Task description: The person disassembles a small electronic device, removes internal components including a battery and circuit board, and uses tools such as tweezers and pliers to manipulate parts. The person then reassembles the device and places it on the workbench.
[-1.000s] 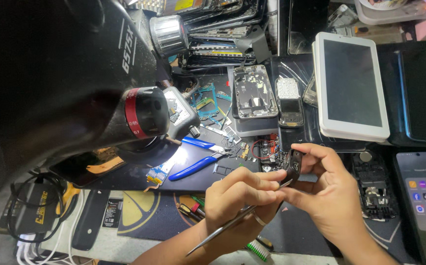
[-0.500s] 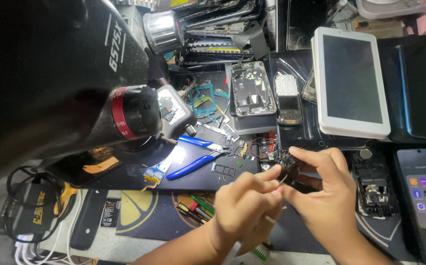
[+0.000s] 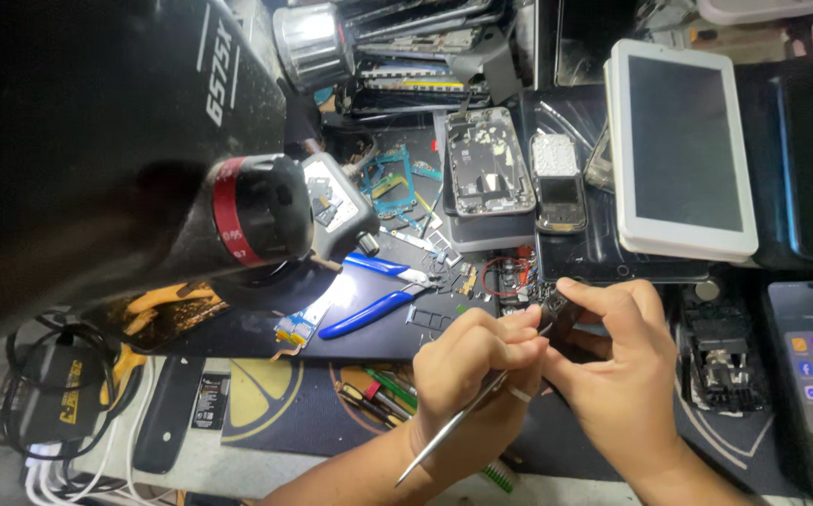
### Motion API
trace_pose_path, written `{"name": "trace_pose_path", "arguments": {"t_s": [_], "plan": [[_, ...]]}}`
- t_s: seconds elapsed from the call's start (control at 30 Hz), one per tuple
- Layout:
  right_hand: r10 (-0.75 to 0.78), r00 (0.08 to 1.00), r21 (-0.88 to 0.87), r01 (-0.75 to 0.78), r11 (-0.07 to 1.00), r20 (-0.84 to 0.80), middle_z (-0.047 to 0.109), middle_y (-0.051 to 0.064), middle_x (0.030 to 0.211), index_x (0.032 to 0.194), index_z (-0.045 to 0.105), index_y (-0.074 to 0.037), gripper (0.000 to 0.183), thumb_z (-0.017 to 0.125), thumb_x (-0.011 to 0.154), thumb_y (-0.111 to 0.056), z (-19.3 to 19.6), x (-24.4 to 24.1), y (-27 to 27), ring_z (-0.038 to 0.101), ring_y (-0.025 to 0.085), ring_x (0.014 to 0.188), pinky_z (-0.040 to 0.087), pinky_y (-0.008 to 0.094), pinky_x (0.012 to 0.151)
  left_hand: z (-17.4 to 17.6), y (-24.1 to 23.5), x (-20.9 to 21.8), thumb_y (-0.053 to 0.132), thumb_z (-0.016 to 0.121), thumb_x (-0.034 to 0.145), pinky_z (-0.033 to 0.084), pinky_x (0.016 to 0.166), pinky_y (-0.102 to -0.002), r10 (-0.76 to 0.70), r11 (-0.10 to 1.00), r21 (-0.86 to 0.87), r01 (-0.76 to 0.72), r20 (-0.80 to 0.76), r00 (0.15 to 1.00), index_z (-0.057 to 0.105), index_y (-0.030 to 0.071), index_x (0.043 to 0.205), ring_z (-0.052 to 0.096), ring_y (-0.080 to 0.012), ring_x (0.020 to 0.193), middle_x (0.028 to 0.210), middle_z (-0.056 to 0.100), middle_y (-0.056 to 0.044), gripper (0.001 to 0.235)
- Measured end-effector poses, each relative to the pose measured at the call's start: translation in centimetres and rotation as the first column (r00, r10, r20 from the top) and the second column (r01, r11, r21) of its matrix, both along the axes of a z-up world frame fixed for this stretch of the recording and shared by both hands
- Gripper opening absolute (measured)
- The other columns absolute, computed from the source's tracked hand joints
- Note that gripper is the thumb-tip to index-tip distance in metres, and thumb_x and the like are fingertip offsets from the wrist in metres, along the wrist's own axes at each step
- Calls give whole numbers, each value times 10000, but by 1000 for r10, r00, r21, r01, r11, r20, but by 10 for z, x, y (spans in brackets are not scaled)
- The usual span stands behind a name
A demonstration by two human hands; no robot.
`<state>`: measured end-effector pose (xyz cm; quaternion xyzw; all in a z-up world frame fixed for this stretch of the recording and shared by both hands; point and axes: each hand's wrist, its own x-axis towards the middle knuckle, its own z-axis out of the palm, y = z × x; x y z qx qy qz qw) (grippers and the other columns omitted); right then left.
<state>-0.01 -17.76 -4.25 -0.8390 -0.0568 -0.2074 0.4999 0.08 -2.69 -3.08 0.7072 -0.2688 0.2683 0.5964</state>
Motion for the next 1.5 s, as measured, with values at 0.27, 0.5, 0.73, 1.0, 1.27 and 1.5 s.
{"name": "trace_pose_path", "arguments": {"t_s": [0.27, 0.5, 0.73, 1.0, 1.27, 1.5], "plan": [[1, 999, -84, 3, 996, 42, 556, 109, 1022, 1232, 651, -77, 582, 866, 692, -55, 1, -2, 4, 653, 204, 879, 579, 306, 753, 3, 6, 7, -88, 724, 876, 651, 887, -459, 28, 954, 276, -117, 306, 952, 628, -39, 959, 735, -378, 893, 892, 653, -176, 136], [-29, 997, -146, 39, 988, 71, 555, 121, 1013, 1241, 662, -98, 517, 822, 750, -64, -2, -3, 9, 628, 241, 865, 532, 337, 750, 8, 9, -4, -65, 651, 948, 618, 962, -552, 27, 799, 518, -306, 478, 878, 622, -127, 1003, 722, -483, 983, 980, 639, -263, 88], [-31, 997, -134, 40, 990, 66, 543, 130, 1027, 1245, 654, -83, 513, 834, 765, -97, -4, -3, 7, 629, 231, 876, 560, 327, 753, 5, 5, -2, 17, 647, 846, 623, 918, -522, 41, 869, 453, -197, 331, 943, 636, -132, 1005, 711, -498, 975, 964, 650, -307, 218], [-17, 996, -112, 27, 993, 85, 545, 121, 1020, 1245, 655, -79, 497, 812, 773, -65, -5, -4, 8, 627, 225, 885, 560, 318, 772, 5, 9, 1, -18, 668, 945, 613, 983, -535, 15, 837, 492, -240, 417, 909, 617, -98, 997, 714, -469, 1021, 976, 636, -238, 109], [-62, 989, -197, 88, 976, 135, 536, 131, 986, 1209, 675, -85, 436, 831, 802, -68, -9, -5, 13, 590, 249, 866, 521, 344, 742, 7, 6, -1, 4, 651, 874, 608, 835, -456, 80, 856, 464, -227, 315, 946, 610, -93, 1004, 668, -395, 816, 912, 605, -220, 168], [-36, 996, -112, 45, 993, 76, 539, 98, 1028, 1197, 643, -85, 529, 905, 741, -139, -4, -3, 13, 635, 182, 867, 570, 288, 749, -1, 13, 8, -109, 705, 904, 645, 855, -357, 30, 989, 141, -37, 50, 998, 623, -4, 995, 695, -302, 803, 871, 618, -137, 162]]}}
